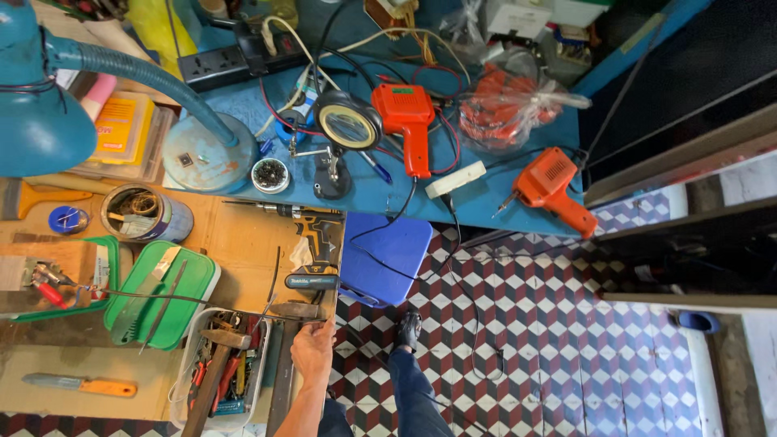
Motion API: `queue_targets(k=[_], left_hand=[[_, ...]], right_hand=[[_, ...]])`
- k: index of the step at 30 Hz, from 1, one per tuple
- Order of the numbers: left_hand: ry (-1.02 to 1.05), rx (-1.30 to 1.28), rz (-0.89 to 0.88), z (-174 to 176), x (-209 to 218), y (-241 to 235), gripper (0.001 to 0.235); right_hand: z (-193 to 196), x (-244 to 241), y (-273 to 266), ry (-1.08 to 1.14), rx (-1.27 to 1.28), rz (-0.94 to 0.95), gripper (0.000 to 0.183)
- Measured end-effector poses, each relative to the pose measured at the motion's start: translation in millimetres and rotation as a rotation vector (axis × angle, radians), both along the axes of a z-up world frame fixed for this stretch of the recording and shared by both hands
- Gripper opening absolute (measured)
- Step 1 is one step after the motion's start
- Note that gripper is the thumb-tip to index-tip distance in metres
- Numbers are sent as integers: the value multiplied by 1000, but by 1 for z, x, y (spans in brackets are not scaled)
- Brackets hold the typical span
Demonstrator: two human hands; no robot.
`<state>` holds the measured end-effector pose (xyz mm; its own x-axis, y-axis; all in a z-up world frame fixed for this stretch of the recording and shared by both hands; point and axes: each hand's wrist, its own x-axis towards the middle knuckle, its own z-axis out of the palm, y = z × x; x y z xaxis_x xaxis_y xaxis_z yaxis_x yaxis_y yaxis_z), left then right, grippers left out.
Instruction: The person works on a small electrical component, likely a motor or transformer, using a hammer and pliers to adjust its internal parts. They then retrieve a wire from a hanging bag and connect it to the component using pliers.
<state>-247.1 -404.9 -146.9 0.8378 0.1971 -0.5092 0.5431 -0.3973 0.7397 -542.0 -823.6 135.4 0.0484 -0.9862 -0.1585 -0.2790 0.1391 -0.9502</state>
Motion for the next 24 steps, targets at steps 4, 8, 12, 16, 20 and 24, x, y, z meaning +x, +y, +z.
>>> queue_targets(k=[4, 8, 12, 16, 20, 24], left_hand=[[-12, -58, 98, 0, -5, -4, 33], [20, -5, 143, -2, -3, -11, 33], [4, 21, 173, -1, -10, -15, 32], [-129, -79, 220, 0, -18, -18, 33], [55, 1, 230, -8, -9, -20, 31], [-120, 16, 214, -15, -15, -14, 29]], right_hand=[[21, 76, -42, 123, -175, 377, 31], [17, 172, -27, 224, -290, 804, 35], [9, 246, 23, 533, 22, 887, 33], [17, 277, 46, 554, 100, 1039, 41], [12, 278, 49, 425, -149, 1236, 41], [-6, 264, 60, 533, -156, 1158, 30]])
